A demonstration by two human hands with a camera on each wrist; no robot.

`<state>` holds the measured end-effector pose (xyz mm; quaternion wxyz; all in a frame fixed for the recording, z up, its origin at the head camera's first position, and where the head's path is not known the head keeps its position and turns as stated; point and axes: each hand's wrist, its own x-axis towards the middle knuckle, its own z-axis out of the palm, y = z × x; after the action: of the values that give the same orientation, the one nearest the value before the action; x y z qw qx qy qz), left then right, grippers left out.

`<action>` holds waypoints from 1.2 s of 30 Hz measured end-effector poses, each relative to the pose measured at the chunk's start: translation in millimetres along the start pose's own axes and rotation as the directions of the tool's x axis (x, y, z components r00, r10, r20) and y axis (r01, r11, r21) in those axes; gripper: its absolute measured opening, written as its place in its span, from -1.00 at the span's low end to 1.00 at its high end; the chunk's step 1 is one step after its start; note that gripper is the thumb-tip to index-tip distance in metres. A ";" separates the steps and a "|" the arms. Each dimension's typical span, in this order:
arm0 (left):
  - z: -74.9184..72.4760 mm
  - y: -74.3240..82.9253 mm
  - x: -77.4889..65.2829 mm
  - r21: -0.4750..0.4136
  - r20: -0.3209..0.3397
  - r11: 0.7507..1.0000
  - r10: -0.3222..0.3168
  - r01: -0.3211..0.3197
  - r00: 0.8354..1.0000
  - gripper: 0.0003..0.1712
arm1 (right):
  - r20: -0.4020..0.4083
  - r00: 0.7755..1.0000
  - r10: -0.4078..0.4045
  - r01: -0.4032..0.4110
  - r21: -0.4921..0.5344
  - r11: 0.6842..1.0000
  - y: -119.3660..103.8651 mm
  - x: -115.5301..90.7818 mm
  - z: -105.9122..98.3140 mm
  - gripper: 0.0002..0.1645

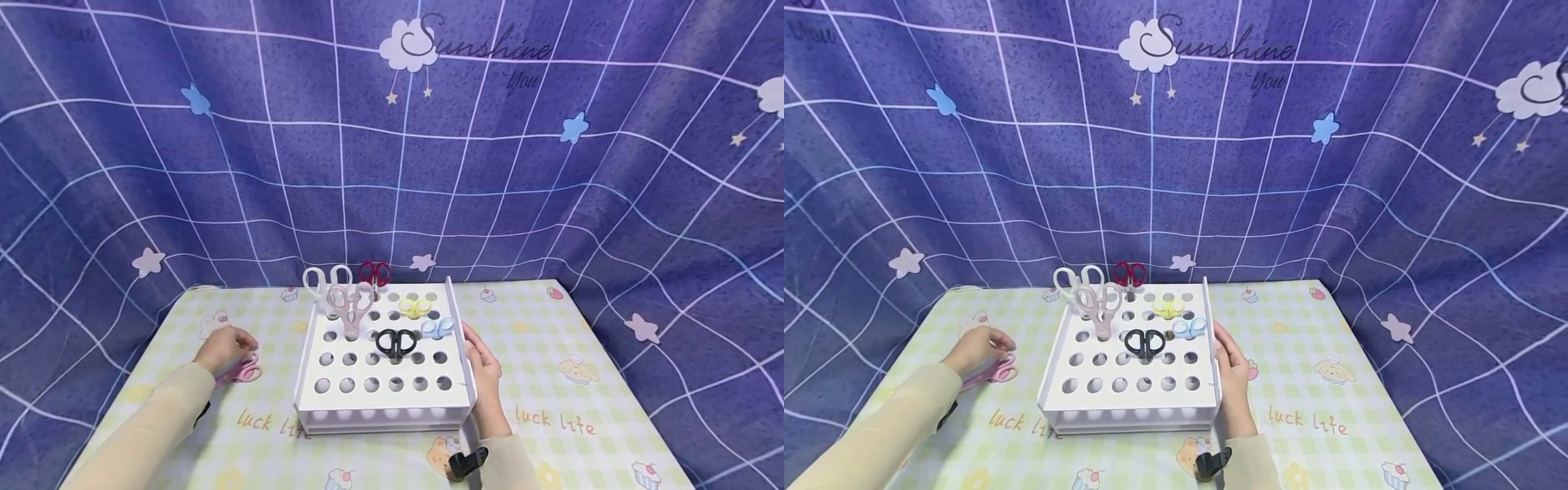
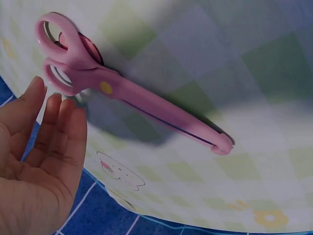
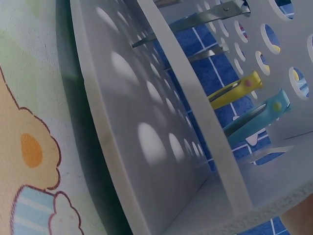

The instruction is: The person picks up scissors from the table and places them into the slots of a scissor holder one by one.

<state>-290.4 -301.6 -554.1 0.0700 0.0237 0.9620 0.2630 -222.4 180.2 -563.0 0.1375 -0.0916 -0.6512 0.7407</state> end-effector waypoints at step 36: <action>11.9 -3.9 1.0 0.012 0.029 1.000 0.021 -0.021 0.999 -0.83 | 0.014 1.000 -0.012 0.011 0.012 1.000 1.5 0.2 -0.8 -0.59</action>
<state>-289.7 -298.9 -566.3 0.0811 0.0378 0.9621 0.2576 -222.5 180.8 -564.6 0.1376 -0.0819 -0.6483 0.7443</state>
